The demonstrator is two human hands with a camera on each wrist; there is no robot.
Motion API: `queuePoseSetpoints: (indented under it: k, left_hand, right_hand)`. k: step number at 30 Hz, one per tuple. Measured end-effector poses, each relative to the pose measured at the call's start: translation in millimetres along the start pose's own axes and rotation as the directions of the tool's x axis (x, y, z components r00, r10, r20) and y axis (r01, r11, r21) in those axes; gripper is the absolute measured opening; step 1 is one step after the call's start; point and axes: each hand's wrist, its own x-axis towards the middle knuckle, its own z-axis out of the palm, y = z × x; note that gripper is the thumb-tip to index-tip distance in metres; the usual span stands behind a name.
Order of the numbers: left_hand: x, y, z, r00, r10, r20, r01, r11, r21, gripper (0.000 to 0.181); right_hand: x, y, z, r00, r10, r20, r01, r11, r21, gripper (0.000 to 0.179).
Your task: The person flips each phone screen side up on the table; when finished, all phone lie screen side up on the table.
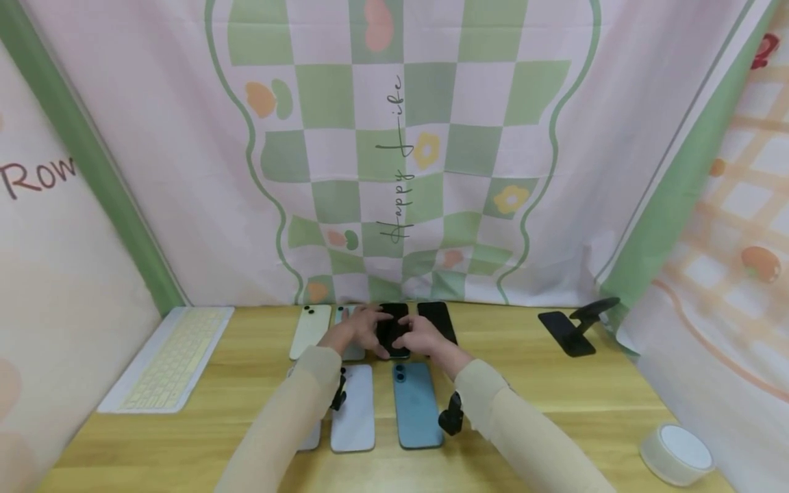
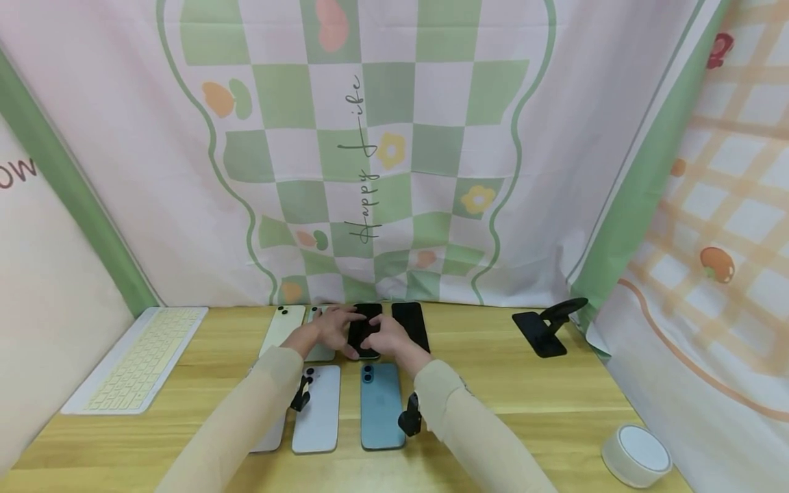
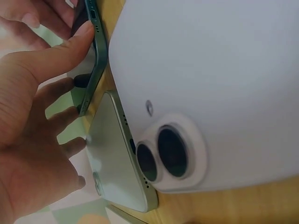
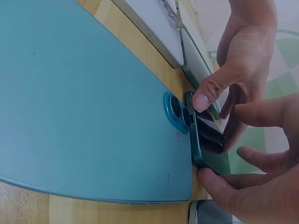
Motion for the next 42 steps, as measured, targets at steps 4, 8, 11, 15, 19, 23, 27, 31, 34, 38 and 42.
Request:
queuePoseSetpoints:
  k: [4,8,11,15,19,23,27,31,34,38,42]
  left_hand:
    - [-0.4,-1.4,-0.6,1.000,0.012,0.001,-0.012,0.999,-0.047,0.083]
    - [0.9,-6.5,-4.3,0.999,0.029,-0.028,-0.031,0.995,-0.090,0.078]
    - [2.0,-12.3,-8.5,0.998,0.041,-0.047,-0.045,0.996,-0.081,0.078]
    - [-1.2,-23.3,-15.9,0.997,0.019,-0.070,-0.024,0.998,-0.065,0.079]
    - [-6.6,-37.0,-21.2,0.996,-0.032,-0.089,0.022,0.994,-0.108,0.077]
    - [-10.1,-53.3,-22.8,0.991,-0.083,-0.102,0.065,0.983,-0.171,0.076]
    - [-11.9,-67.2,-22.7,0.988,-0.117,-0.106,0.098,0.981,-0.165,0.076]
    - [-11.8,-74.6,-24.3,0.990,-0.111,-0.087,0.098,0.985,-0.144,0.076]
    - [-12.3,-76.5,-25.4,0.993,-0.100,-0.065,0.091,0.987,-0.135,0.074]
    - [-13.8,-76.4,-26.5,0.994,-0.096,-0.047,0.089,0.987,-0.133,0.074]
    - [-13.8,-77.2,-26.7,0.994,-0.106,-0.038,0.100,0.985,-0.140,0.075]
  right_hand:
    - [0.0,0.0,1.4,1.000,-0.003,-0.009,0.003,1.000,-0.010,0.059]
    - [0.0,-1.8,3.4,0.992,-0.110,-0.069,0.101,0.988,-0.121,0.053]
    - [0.4,-3.9,5.5,0.971,-0.226,-0.084,0.204,0.955,-0.214,0.049]
    - [3.2,-6.6,11.4,0.944,-0.329,-0.017,0.312,0.910,-0.274,0.050]
    - [5.4,-9.2,21.5,0.919,-0.392,0.046,0.386,0.868,-0.311,0.049]
    - [5.1,-14.5,34.0,0.896,-0.436,0.085,0.441,0.847,-0.296,0.049]
    - [6.3,-20.8,47.3,0.886,-0.448,0.121,0.463,0.835,-0.297,0.046]
    - [10.3,-26.0,57.3,0.895,-0.421,0.150,0.447,0.832,-0.328,0.045]
    - [14.2,-28.5,62.3,0.901,-0.403,0.160,0.434,0.828,-0.356,0.046]
    - [17.6,-31.4,66.6,0.903,-0.394,0.168,0.429,0.822,-0.375,0.048]
    - [19.7,-34.0,71.1,0.901,-0.394,0.179,0.432,0.797,-0.421,0.046]
